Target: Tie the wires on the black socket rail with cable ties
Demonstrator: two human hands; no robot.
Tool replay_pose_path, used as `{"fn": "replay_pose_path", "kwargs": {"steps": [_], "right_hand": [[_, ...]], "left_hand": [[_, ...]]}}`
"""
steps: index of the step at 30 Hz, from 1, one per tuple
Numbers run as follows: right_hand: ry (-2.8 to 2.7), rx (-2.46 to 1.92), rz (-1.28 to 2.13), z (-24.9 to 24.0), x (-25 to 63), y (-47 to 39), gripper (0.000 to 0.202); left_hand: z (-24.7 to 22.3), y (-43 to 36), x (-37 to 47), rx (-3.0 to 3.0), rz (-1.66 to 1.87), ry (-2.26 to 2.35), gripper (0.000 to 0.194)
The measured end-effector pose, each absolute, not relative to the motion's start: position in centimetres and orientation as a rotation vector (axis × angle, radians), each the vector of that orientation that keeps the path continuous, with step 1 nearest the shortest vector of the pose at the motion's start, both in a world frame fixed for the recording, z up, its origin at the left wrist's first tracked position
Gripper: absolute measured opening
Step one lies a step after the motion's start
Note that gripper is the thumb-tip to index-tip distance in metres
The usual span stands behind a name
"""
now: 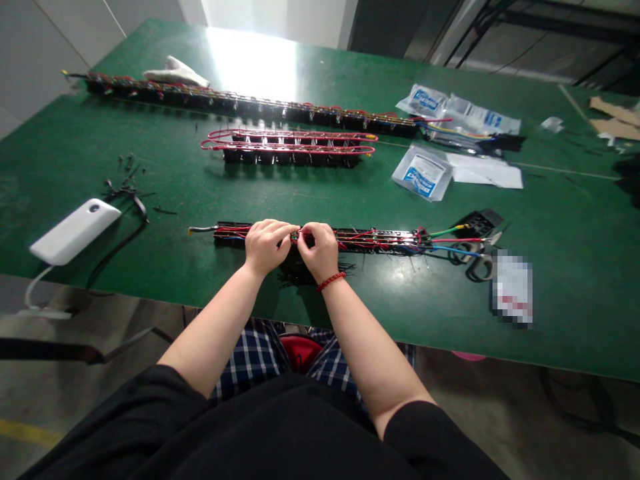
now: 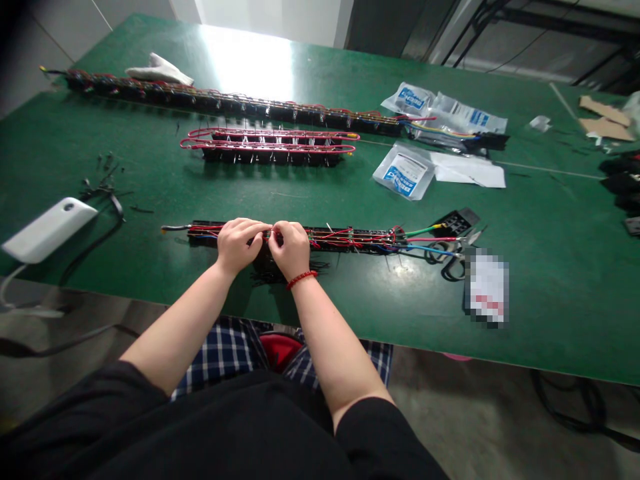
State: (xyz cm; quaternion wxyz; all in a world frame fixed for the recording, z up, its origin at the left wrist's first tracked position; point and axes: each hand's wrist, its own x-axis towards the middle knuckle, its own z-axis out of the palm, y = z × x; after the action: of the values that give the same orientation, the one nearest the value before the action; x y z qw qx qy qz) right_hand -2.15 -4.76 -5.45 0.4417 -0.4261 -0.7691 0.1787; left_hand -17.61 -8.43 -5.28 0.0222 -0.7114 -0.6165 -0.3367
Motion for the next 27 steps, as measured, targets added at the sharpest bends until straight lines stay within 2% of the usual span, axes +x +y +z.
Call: {"fn": "replay_pose_path", "kwargs": {"steps": [27], "right_hand": [[-1.915,-1.047,0.456,-5.50,-2.17,-4.68,0.010]], "left_hand": [[-5.16,-8.48,-17.66,-2.221,-1.014,-1.911,0.030]]}}
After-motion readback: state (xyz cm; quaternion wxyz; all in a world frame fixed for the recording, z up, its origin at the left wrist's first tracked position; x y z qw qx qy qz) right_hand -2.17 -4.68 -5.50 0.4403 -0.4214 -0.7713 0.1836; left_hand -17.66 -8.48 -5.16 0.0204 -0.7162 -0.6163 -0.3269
